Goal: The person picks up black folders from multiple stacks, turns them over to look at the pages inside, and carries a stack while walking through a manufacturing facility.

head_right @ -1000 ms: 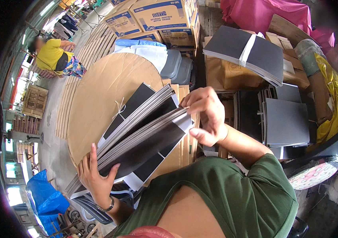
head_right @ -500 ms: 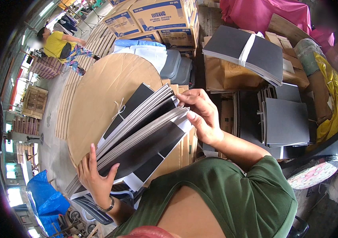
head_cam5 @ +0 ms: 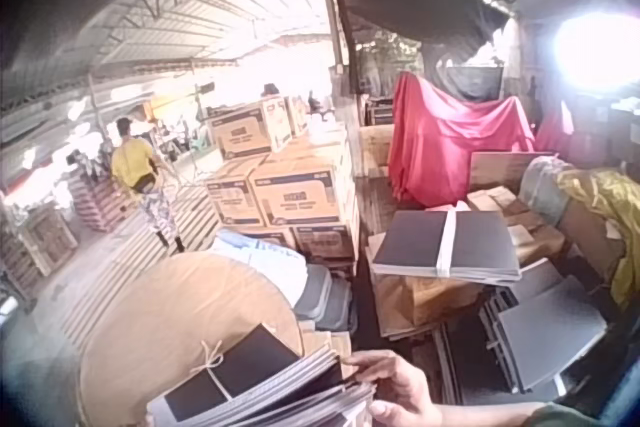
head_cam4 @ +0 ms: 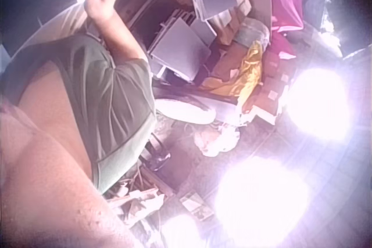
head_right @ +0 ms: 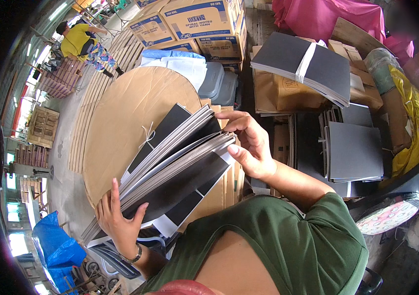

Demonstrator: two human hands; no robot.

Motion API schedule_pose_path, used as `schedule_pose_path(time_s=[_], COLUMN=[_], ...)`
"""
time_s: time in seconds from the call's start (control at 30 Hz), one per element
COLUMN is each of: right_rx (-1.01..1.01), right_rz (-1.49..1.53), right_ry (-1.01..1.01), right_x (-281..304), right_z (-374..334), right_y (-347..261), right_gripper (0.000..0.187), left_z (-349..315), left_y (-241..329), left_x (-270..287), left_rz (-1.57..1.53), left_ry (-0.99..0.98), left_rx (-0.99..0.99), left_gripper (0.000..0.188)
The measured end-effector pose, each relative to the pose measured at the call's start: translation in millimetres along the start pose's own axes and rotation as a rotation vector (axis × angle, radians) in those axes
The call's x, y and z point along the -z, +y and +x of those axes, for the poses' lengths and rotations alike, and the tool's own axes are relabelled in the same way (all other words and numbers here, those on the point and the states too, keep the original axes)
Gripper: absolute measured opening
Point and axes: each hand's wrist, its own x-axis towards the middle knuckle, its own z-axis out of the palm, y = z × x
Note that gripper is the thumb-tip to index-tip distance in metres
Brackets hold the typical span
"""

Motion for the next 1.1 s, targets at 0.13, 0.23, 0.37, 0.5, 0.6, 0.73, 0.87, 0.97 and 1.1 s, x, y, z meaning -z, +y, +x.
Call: schedule_pose_path(time_s=[0.13,0.23,0.37,0.5,0.6,0.73,0.87,0.97,1.1], right_rx=[0.057,0.081,0.158,0.234,0.314,0.381,-0.051,-0.117,0.038], right_rz=[-0.103,-0.189,-0.309,-0.421,-0.545,-0.666,0.096,-0.131,-0.359], right_ry=[-0.041,-0.06,-0.087,-0.148,-0.219,-0.342,-0.086,-0.059,-0.146], right_x=[5.5,8.0,11.4,15.0,19.0,24.4,10.7,13.8,20.0], right_z=[4.4,8.4,10.6,16.6,24.1,34.7,17.7,15.8,12.9], right_y=[1.6,-2.4,-4.1,-7.0,-14.0,-27.6,-16.8,-16.0,-5.4], right_gripper=[0.032,0.034,0.034,0.035,0.035,0.033,0.036,0.044,0.057], left_z=[0.3,-0.4,-0.8,-0.8,-1.0,-3.7,-3.1,-5.0,-7.3], left_y=[0.5,0.5,0.4,0.6,0.7,1.0,2.7,3.8,4.3], left_x=[1.2,0.6,0.9,1.7,2.0,2.9,2.0,3.4,3.7], left_rz=[0.007,0.005,0.011,0.008,-0.005,0.0,-0.002,-0.007,-0.014], left_ry=[0.001,0.0,0.001,0.0,-0.002,-0.014,-0.007,-0.012,-0.018], left_rx=[-0.005,-0.003,-0.012,-0.016,-0.015,-0.002,-0.005,0.007,0.015], left_gripper=[0.085,0.085,0.085,0.085,0.085,0.085,0.085,0.084,0.084])
